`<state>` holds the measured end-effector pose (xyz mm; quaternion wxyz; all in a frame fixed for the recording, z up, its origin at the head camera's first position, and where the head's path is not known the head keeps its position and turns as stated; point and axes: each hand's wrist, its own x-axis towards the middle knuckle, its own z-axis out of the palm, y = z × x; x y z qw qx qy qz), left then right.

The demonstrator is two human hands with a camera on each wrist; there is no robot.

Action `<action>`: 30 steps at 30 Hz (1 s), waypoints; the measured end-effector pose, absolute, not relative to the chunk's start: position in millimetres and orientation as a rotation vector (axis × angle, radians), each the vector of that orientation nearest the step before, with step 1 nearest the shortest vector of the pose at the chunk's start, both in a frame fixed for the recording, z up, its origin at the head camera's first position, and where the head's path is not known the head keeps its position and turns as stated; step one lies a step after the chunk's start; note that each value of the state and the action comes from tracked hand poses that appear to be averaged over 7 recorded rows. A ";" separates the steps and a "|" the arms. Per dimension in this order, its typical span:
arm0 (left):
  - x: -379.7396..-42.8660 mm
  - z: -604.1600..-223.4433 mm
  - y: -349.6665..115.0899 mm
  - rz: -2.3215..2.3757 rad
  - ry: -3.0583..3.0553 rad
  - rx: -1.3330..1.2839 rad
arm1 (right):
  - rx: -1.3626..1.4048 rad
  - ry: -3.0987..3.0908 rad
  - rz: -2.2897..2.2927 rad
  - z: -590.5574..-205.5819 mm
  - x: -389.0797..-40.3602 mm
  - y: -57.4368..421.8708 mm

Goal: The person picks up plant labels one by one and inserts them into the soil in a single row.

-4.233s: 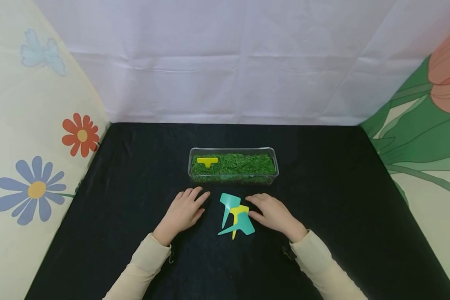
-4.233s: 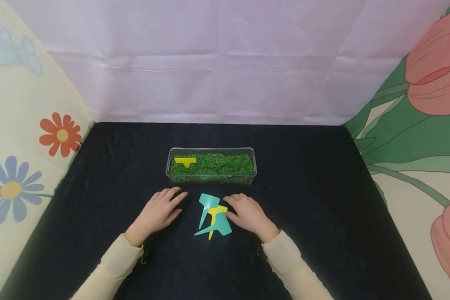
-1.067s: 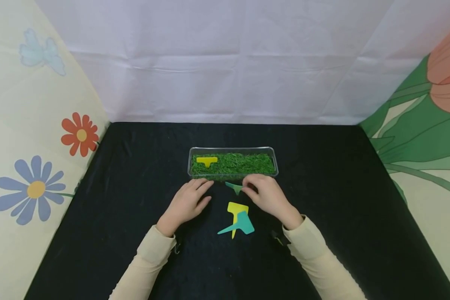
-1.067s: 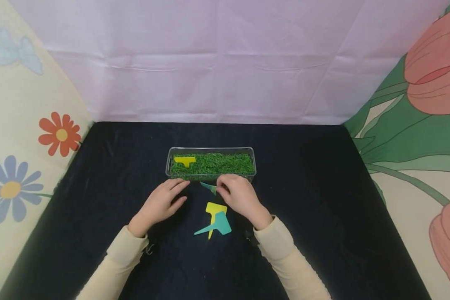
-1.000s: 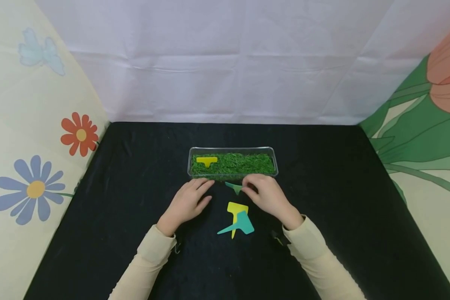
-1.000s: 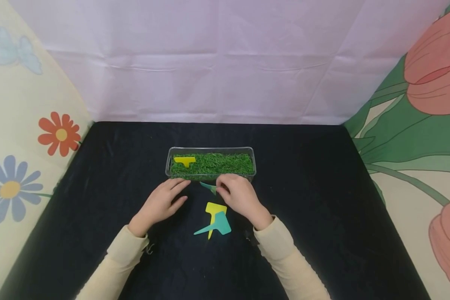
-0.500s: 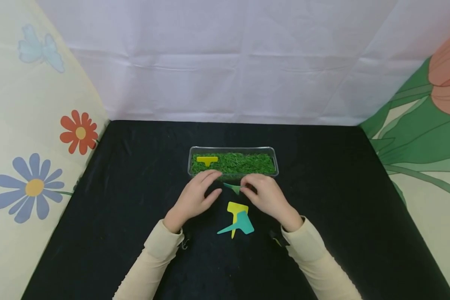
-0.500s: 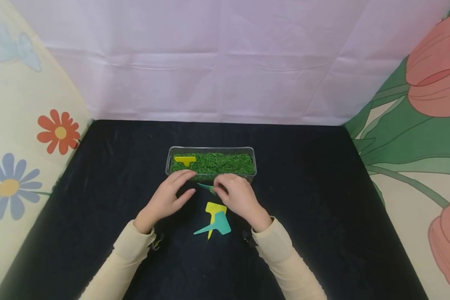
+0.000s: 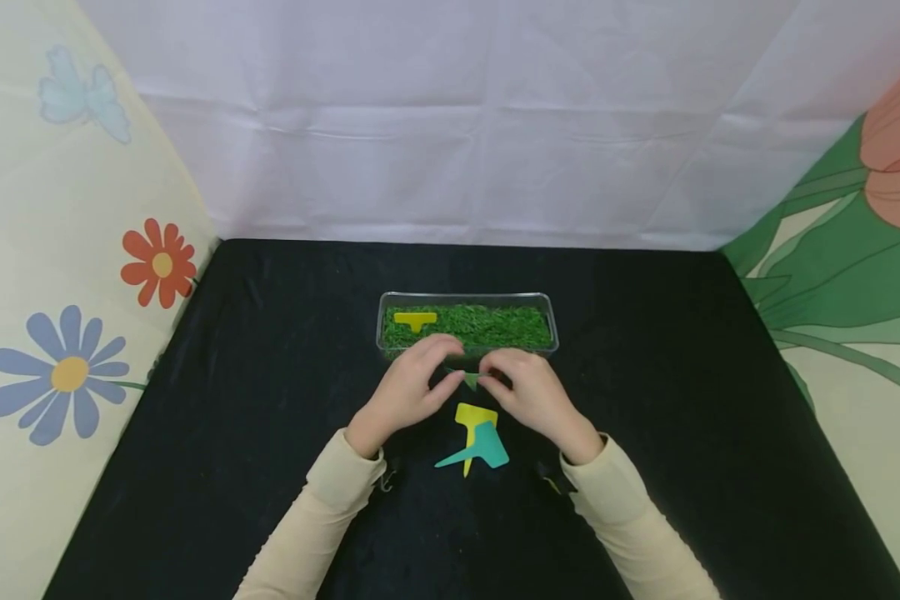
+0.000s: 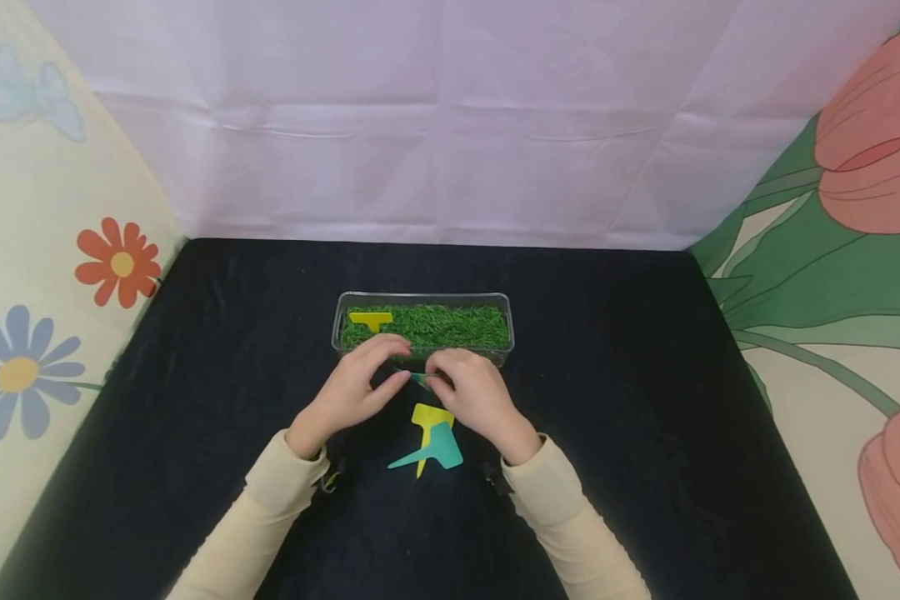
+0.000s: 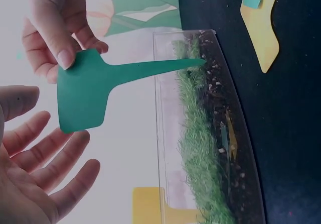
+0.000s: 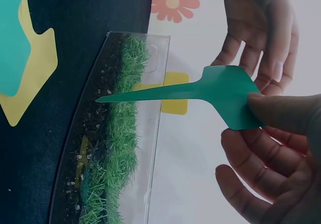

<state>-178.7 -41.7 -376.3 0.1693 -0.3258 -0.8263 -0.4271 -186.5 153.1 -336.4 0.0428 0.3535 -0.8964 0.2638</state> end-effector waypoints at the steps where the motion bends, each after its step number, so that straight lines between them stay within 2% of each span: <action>1: -179.5 -376.2 -40.7 -1.215 -2.349 -0.934 | 1.084 -2.740 0.815 -336.3 -186.5 153.0; 30: -179.8 -380.4 -32.3 -1.108 -2.466 -1.011 | 1.058 -2.723 0.832 -339.1 -184.5 156.8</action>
